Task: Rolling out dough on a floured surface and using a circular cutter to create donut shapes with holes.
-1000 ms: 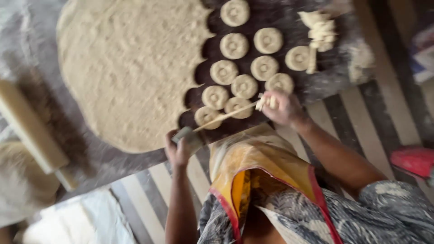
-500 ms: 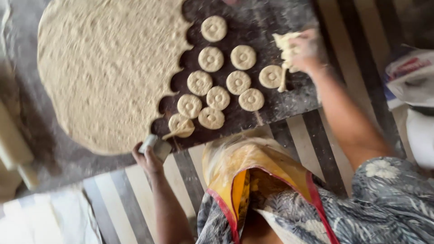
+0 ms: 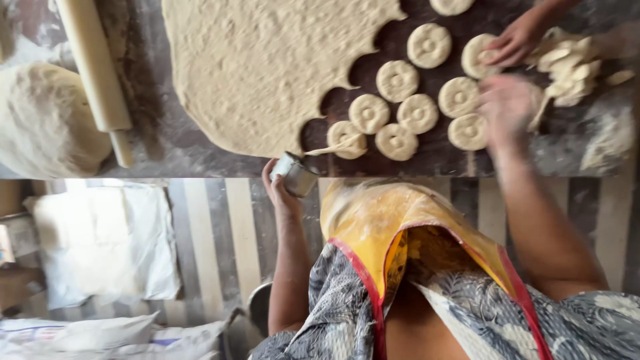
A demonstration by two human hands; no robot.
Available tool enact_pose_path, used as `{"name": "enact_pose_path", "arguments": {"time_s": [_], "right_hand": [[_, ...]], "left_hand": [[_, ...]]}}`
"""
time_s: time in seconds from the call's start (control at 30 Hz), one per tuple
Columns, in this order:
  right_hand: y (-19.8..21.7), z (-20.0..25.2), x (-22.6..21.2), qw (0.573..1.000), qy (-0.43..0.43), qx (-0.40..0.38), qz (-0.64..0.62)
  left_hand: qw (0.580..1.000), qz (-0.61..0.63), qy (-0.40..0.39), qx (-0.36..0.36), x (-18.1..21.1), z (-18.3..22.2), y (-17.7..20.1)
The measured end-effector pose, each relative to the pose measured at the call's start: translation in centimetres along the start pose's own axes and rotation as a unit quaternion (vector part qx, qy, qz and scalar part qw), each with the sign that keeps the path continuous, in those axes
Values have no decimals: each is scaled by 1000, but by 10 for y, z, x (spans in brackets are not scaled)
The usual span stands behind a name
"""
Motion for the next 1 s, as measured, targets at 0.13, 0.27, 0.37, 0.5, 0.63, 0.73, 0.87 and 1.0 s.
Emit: {"name": "enact_pose_path", "arguments": {"time_s": [0.13,0.27,0.37,0.5,0.63,0.73,0.87,1.0], "right_hand": [[-217,79,-66,930,166,-258,204],[-338,129,-12,763,266,-442,390],[-354,135,29,687,251,-466,498],[-338,138,8,723,258,-437,469],[-283,147,3,778,226,-381,445],[-232,138,-35,901,178,-232,320],[-116,109,1,980,-39,-3,197],[-61,71,-61,973,-51,177,138]], "left_hand": [[999,3,14,-48,37,-27,7],[983,-104,81,-131,60,-55,5],[931,-250,159,-215,63,-62,-43],[766,-527,-192,-313,10,-61,-84],[675,-580,-334,-311,19,-42,-110],[829,-488,-52,-268,48,-50,-99],[826,-440,6,-352,33,-56,-95],[843,-277,190,-420,4,-52,-98]]}}
Point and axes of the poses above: each hand's wrist, its own z-axis away from the middle knuckle, its own y-axis out of the back of the hand, x = y × z, the point moved 9 cm from there along -z, towards the middle knuckle, and after that the axes turned 6 degrees about y, right-handed, at the moved point
